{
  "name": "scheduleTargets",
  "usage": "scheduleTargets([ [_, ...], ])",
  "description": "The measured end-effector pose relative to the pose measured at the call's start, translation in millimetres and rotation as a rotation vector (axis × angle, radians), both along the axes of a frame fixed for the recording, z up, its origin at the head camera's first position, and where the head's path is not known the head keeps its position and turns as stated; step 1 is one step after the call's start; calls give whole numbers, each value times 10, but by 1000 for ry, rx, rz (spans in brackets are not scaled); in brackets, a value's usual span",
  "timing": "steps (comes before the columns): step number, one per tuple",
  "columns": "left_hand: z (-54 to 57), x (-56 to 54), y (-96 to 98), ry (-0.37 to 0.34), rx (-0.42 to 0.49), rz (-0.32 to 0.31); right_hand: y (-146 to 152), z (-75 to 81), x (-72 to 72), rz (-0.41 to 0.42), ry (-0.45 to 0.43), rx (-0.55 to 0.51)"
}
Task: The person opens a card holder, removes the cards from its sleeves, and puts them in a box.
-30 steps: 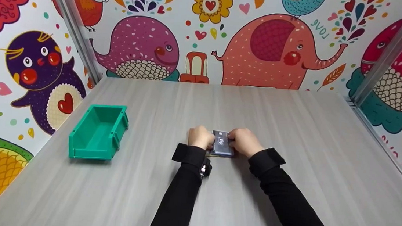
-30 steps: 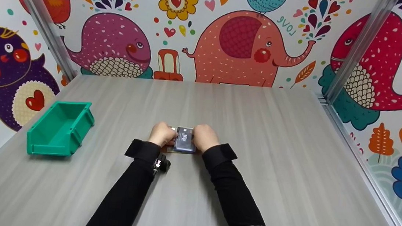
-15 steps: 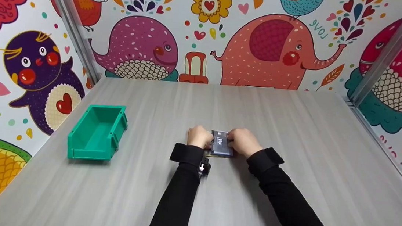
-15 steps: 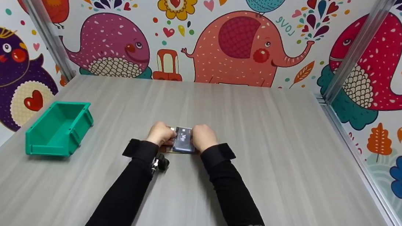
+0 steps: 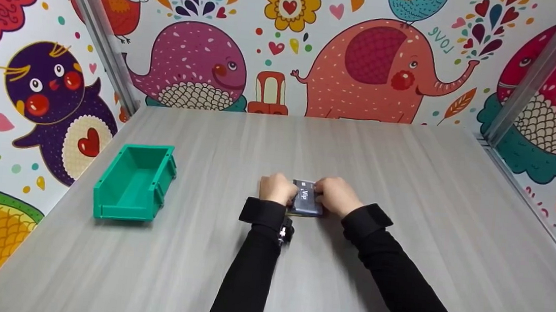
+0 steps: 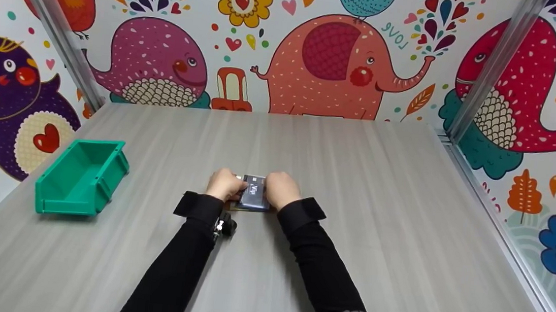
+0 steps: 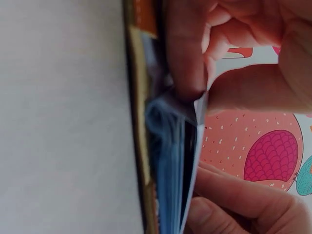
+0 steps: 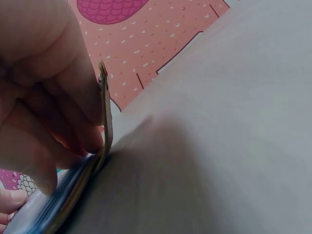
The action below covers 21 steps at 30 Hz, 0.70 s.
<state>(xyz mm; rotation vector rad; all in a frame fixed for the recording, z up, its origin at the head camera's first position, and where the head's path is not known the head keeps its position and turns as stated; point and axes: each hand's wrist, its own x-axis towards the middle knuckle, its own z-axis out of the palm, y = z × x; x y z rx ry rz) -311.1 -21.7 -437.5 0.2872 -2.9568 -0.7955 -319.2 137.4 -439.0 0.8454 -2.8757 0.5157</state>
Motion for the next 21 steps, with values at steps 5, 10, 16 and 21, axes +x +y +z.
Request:
scheduleTargets([
  [5, -11, 7, -1, -9, 51, 10, -15, 12, 6, -4, 5, 16],
  [10, -30, -4, -12, 15, 44, 12, -16, 14, 7, -10, -4, 22],
  [16, -42, -21, -40, 20, 122, 33, -19, 11, -1, -2, 4, 26],
  [21, -43, -42, -68, -5, 206, 51, -17, 11, 5, -9, 6, 21],
])
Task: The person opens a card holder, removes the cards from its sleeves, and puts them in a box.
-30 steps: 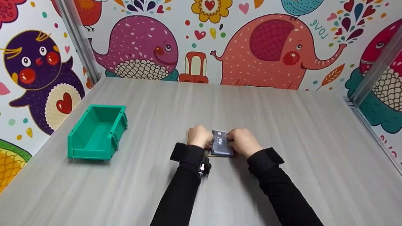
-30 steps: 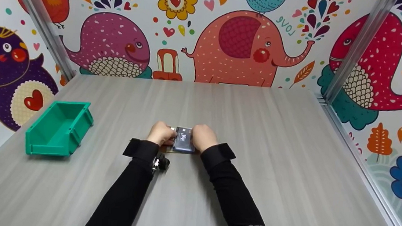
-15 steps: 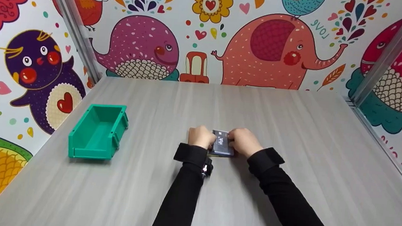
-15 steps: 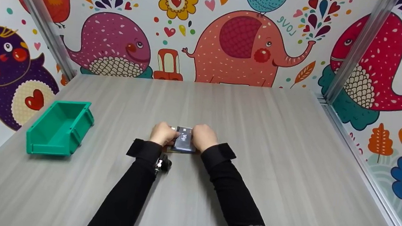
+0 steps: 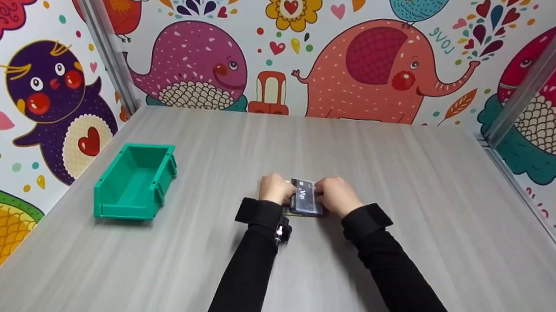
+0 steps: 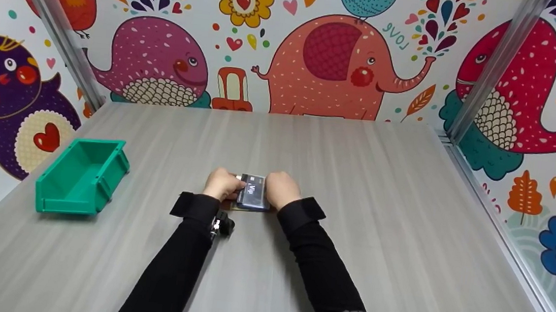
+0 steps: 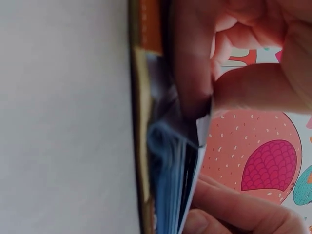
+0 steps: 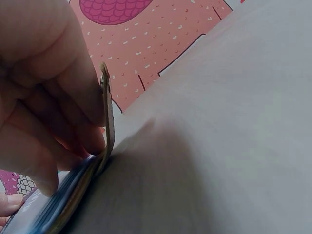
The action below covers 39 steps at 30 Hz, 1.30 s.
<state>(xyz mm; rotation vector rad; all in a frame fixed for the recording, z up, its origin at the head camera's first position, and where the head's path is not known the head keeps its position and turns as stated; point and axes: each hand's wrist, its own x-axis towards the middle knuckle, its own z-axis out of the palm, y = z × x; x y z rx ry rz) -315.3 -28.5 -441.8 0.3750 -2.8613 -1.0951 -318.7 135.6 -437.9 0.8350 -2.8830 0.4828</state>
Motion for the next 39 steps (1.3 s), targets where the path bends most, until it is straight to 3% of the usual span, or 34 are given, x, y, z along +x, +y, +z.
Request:
scheduleTargets([
  [7, -9, -42, -27, -53, 59, 15, -5, 6, 5, -8, -1, 2],
  [15, 1, -27, -60, -32, 92, 5, -6, 6, 10, 25, 27, -16],
  [28, -4, -41, -74, -75, 229, 21, -7, 14, 14, 18, 18, -9],
  [39, -7, 4, -66, -39, 237, 13, 1, 0, 8, 20, 17, -3],
])
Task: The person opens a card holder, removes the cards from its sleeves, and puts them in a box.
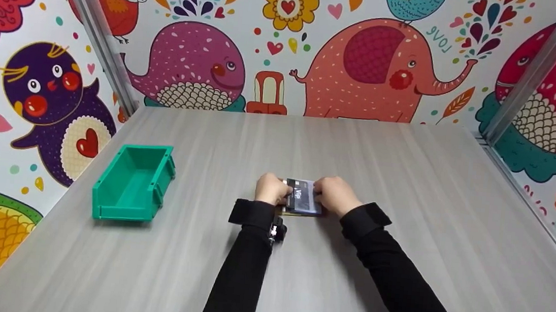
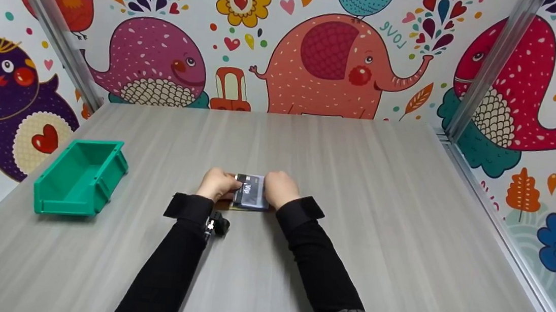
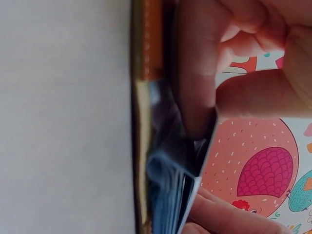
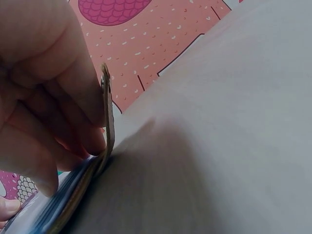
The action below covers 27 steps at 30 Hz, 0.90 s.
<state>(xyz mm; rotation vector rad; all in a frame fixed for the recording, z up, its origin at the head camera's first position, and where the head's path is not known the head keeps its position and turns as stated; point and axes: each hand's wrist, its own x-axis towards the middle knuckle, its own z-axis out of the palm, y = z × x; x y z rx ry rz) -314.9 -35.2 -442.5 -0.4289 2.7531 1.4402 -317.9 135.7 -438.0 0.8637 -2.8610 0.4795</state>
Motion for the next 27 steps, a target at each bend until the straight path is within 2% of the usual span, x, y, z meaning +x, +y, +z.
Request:
scheduleTargets([
  [11, -12, 33, -122, 66, 46, -16, 10, 3, -2, -20, -23, 2],
  [19, -22, 46, -291, 34, 132, 17, 12, -1, -11, -14, -16, 11],
  [27, -20, 51, -367, 45, 156, 12, -5, -7, -14, -28, -34, 16],
])
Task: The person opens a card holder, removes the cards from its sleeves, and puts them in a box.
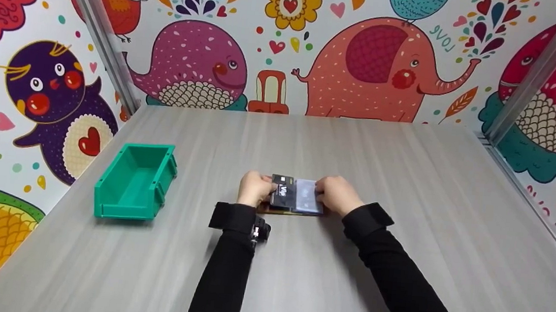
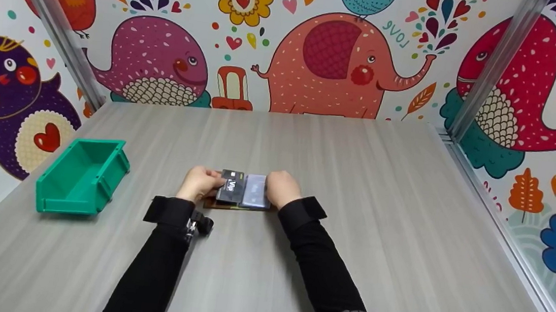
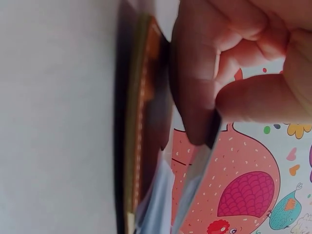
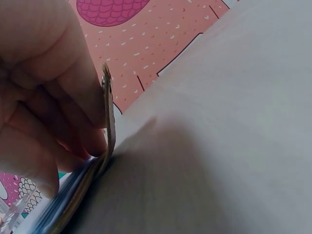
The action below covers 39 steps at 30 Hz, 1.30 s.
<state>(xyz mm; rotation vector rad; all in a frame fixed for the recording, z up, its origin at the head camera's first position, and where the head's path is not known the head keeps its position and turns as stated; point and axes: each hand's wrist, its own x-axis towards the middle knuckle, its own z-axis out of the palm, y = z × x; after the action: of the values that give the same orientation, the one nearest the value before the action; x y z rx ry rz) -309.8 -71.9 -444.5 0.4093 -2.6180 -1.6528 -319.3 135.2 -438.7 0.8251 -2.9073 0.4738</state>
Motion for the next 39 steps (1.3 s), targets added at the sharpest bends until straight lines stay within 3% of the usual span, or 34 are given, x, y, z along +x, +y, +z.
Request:
scheduleTargets([
  [5, 37, 14, -55, 4, -38, 1, 5, 9, 22, 21, 26, -19],
  [11, 124, 57, -228, 71, -153, -24, 8, 8, 24, 32, 41, -30],
  [15, 191, 107, -382, 114, -176, -31, 14, 2, 24, 33, 41, -24],
  [23, 335, 244, -775, 175, -173, -10, 20, 4, 20, 15, 16, -13],
  [31, 503, 391, -1201, 142, -189, 25, 21, -6, 7, 0, 8, -13],
  [39, 641, 567, -1575, 211, -235, 82, 15, -12, 20, 19, 20, -19],
])
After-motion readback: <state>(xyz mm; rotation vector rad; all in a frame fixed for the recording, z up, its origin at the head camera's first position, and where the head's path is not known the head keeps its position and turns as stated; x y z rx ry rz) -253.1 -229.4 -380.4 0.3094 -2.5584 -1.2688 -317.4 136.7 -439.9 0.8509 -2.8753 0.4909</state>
